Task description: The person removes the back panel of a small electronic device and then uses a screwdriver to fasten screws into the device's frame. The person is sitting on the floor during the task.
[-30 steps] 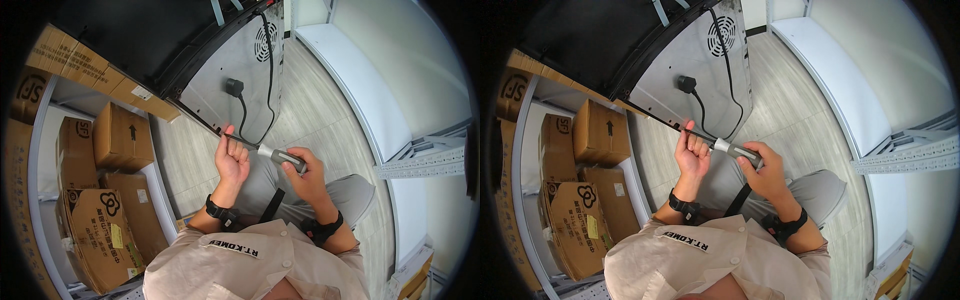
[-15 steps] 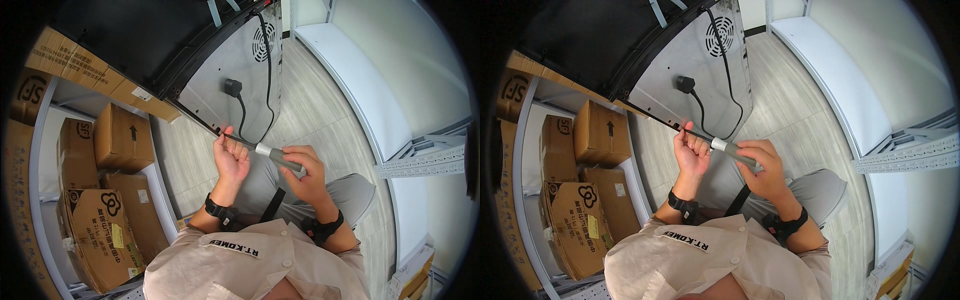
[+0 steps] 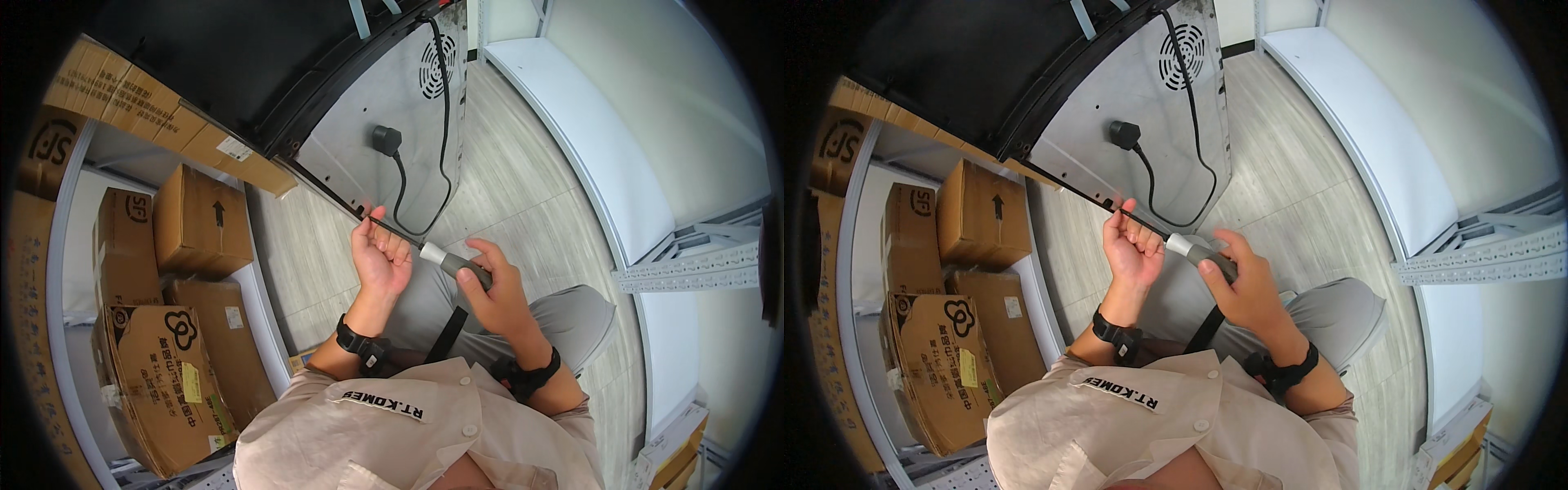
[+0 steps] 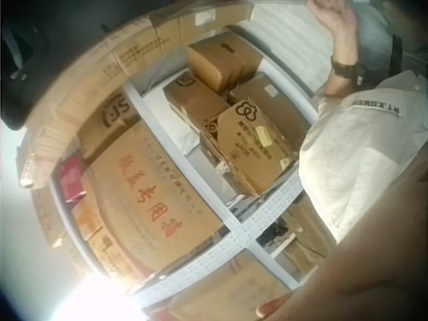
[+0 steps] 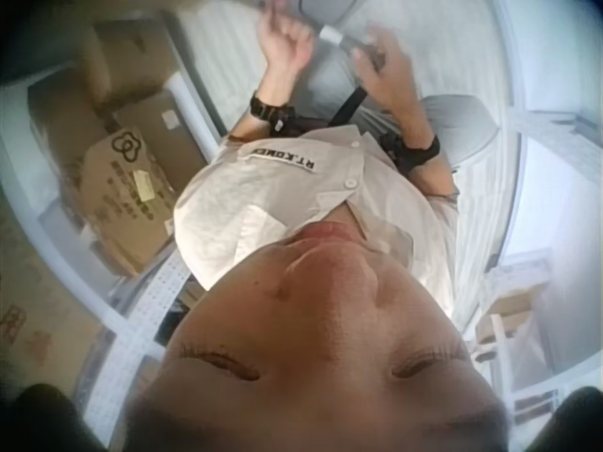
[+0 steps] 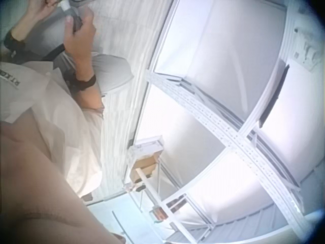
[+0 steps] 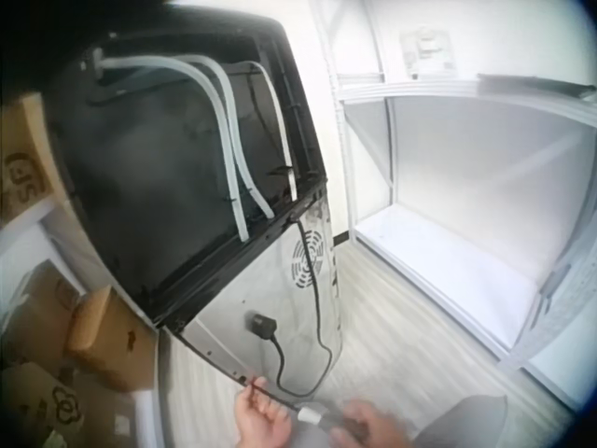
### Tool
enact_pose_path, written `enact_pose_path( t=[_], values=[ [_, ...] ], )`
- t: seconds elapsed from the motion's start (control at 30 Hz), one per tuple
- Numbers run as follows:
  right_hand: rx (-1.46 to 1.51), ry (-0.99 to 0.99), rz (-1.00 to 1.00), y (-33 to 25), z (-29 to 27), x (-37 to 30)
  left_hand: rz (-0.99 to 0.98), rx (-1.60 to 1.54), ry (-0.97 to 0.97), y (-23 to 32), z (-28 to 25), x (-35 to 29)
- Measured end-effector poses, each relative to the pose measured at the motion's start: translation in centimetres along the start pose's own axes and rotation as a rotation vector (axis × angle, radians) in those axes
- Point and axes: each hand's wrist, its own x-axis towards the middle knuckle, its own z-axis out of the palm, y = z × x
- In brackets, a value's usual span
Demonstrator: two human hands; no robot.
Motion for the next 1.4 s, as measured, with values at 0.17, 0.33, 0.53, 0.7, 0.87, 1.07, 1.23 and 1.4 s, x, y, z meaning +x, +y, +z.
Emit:
enact_pose_path(
  t=[0.17,0.33,0.53,0.7,0.87,1.07,1.23,1.4],
  values=[
    [-0.09,0.019,-0.284,-0.3,-0.3,0.5,0.026,0.042,0.007,0.0,-0.3,-0.1],
    [-0.046,0.035,-0.38,-0.6,-0.3,0.7,0.062,0.113,0.059,-0.2,0.2,-0.3],
    [0.005,-0.034,-0.172,-1.2,-0.2,0.2,0.095,0.138,0.057,-0.2,-0.1,-0.2],
    [0.229,-0.183,0.178,-0.9,-0.9,-0.1,0.181,0.277,0.084,-0.5,-0.1,-0.2],
    [0.121,0.035,-0.182,-0.1,0.1,0.2,0.19,0.311,0.12,-0.3,0.6,-0.5],
    [0.09,-0.092,-0.069,-0.8,-0.1,0.2,0.122,0.223,0.1,-0.1,0.2,-0.3],
    [0.211,-0.151,0.161,-0.5,-0.8,0.1,0.084,0.181,0.069,0.1,0.0,-0.3],
    [0.065,0.014,-0.251,0.1,0.0,0.6,0.014,0.079,0.072,0.4,0.9,-0.7]
  ],
)
